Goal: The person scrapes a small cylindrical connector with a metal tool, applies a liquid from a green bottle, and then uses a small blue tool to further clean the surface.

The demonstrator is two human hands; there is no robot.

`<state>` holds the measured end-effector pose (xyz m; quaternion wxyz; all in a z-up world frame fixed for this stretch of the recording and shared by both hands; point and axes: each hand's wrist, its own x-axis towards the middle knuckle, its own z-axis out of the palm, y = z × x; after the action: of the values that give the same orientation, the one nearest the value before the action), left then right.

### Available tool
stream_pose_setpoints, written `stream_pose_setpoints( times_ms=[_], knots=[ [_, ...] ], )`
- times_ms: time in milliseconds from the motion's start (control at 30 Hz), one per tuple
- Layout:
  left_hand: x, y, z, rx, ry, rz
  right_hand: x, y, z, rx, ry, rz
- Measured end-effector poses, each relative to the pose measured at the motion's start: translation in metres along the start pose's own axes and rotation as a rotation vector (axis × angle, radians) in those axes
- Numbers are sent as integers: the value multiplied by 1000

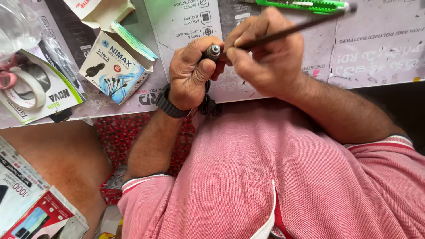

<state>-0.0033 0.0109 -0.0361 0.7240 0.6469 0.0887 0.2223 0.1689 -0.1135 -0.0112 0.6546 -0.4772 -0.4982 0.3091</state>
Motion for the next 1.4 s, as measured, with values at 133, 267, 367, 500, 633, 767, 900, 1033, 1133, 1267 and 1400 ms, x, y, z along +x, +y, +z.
stream_pose_setpoints(
  times_ms=[133,267,367,500,633,767,900,1033,1133,1267,1400],
  knots=[
    [3,1,0,-24,-17,44,-3,3,-2,13,20,44],
    [1,3,0,41,-4,43,-4,4,-1,1,14,30],
    [2,2,1,-40,-15,31,-3,2,0,13,45,103],
    [3,3,0,0,-13,43,-1,-1,0,-26,23,83],
    [1,3,-1,42,-11,41,-1,-4,2,45,78,159],
    [4,6,-2,46,-33,65,1,-6,2,8,51,122],
    [2,7,-2,37,-19,57,-1,-5,5,11,75,136],
    [4,8,-3,-3,-28,48,2,-4,6,-16,80,89],
    [3,7,-1,-4,-30,42,2,-4,5,-32,87,82],
    [2,7,-2,5,-27,41,1,-4,6,-20,123,110],
    [4,6,-2,20,-60,74,0,-3,3,-38,103,115]
  ],
)
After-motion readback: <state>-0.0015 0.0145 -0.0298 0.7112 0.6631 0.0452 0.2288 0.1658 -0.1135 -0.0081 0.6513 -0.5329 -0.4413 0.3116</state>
